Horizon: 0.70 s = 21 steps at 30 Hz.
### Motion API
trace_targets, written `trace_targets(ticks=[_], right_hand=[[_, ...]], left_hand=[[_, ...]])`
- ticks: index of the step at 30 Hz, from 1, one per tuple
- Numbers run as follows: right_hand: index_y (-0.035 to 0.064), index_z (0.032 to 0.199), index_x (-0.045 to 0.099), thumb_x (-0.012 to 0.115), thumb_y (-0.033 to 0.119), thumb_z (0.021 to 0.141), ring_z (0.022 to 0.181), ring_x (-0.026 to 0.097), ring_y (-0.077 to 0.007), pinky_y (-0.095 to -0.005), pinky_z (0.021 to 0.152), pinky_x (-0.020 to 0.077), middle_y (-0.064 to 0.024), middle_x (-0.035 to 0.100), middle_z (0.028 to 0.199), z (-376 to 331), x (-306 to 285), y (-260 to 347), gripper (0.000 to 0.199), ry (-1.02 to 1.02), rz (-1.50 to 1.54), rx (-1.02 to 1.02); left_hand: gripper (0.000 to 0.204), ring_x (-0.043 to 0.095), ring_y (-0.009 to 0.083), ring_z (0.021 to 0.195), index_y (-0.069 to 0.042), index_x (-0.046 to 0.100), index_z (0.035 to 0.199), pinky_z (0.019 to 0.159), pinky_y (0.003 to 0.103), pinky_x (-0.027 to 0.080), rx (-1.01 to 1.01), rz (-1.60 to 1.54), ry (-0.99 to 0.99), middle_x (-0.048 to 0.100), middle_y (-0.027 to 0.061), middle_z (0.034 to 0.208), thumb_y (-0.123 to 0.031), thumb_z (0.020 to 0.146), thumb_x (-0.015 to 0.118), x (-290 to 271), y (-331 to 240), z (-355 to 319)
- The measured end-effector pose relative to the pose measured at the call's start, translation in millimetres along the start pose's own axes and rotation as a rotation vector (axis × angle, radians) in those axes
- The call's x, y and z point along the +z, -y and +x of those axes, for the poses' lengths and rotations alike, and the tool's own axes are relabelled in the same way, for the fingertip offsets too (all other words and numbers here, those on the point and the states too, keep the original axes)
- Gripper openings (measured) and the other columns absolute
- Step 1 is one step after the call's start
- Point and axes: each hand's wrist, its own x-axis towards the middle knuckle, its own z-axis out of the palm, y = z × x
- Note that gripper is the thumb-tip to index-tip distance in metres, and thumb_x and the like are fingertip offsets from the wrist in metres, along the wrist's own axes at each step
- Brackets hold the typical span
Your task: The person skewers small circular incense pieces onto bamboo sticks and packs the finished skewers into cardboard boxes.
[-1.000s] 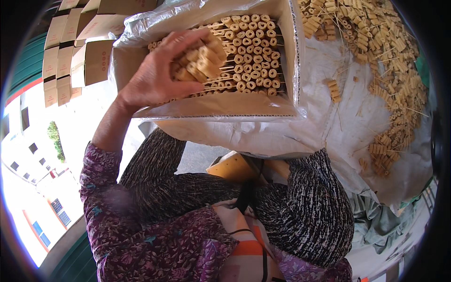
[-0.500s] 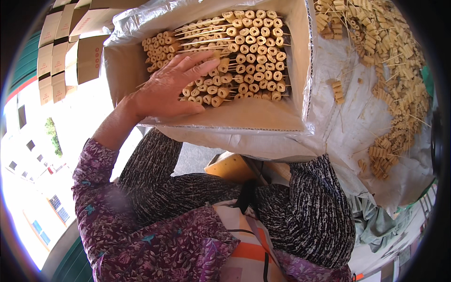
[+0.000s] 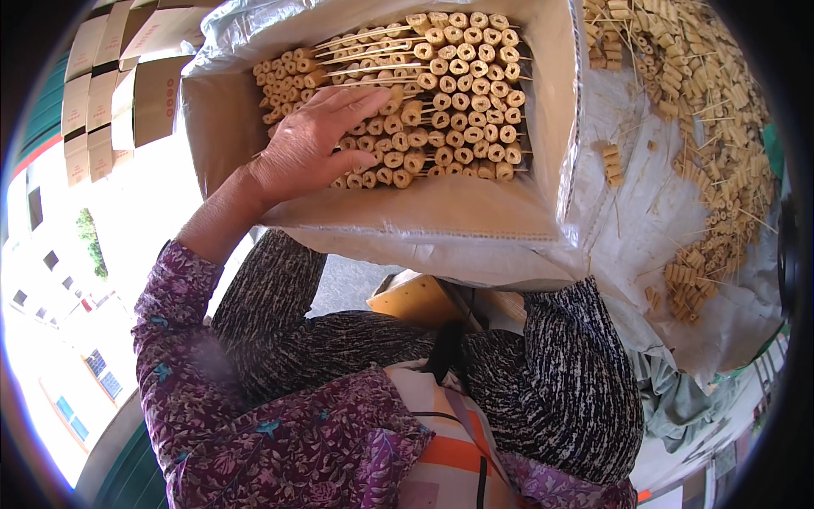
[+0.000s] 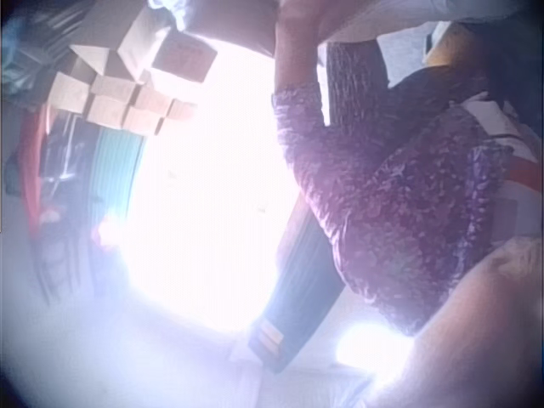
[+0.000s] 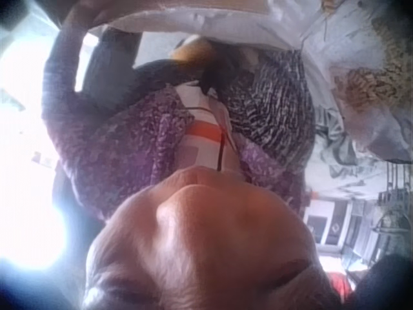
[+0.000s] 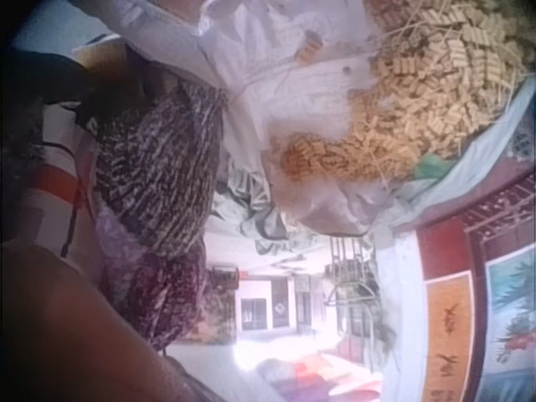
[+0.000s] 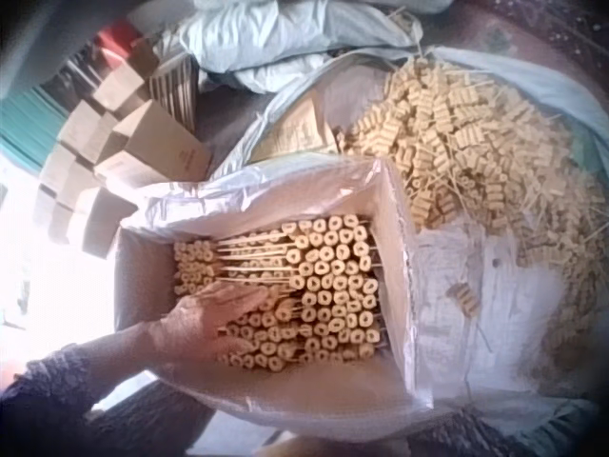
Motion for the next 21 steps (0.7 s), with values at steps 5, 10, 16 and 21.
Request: trace_targets(ticks=[5,10,16,21], right_hand=[[0.0005,0.121,0.061,0.054,0.016,0.097,0.100,0.062,-0.0196,-0.0324,0.090,0.0477,-0.0105,0.068,0.109,40,38,50,0.029,0.236,-0.142,-0.095],[0.0008,0.120,0.061,0.054,0.015,0.096,0.100,0.062,-0.0197,-0.0323,0.090,0.0478,-0.0106,0.068,0.109,77,70,103,0.029,0.458,-0.301,-0.245],[0.0041,0.117,0.063,0.053,0.026,0.097,0.095,0.065,-0.0183,-0.0328,0.085,0.0490,-0.0142,0.068,0.097,136,75,167,0.031,0.589,-0.630,-0.436],[0.0018,0.108,0.064,0.058,0.020,0.095,0.083,0.062,-0.0090,-0.0246,0.070,0.0481,-0.0019,0.068,0.094,189,45,208,0.023,0.216,-0.218,-0.351]], left_hand=[[0.079,0.041,0.0325,0.134,-0.014,0.040,0.146,0.112,0.042,0.035,-0.014,-0.132,0.038,0.044,0.0133,0.145,-0.015,0.076,0.076,-4,3,-1],[0.080,0.038,0.0336,0.135,-0.014,0.028,0.151,0.112,0.045,0.034,-0.024,0.045,0.080,0.038,0.0148,0.148,-0.014,0.083,0.069,2,-3,-1],[0.075,0.037,0.0314,0.137,-0.014,0.024,0.152,0.111,0.045,0.033,-0.135,0.146,0.143,0.041,0.0153,0.146,-0.014,0.088,0.064,0,-17,4],[0.079,0.033,0.0324,0.140,-0.010,0.025,0.152,0.115,0.043,0.027,-0.121,-0.034,0.098,0.034,0.0144,0.153,-0.006,0.084,0.063,-1,-16,6]])
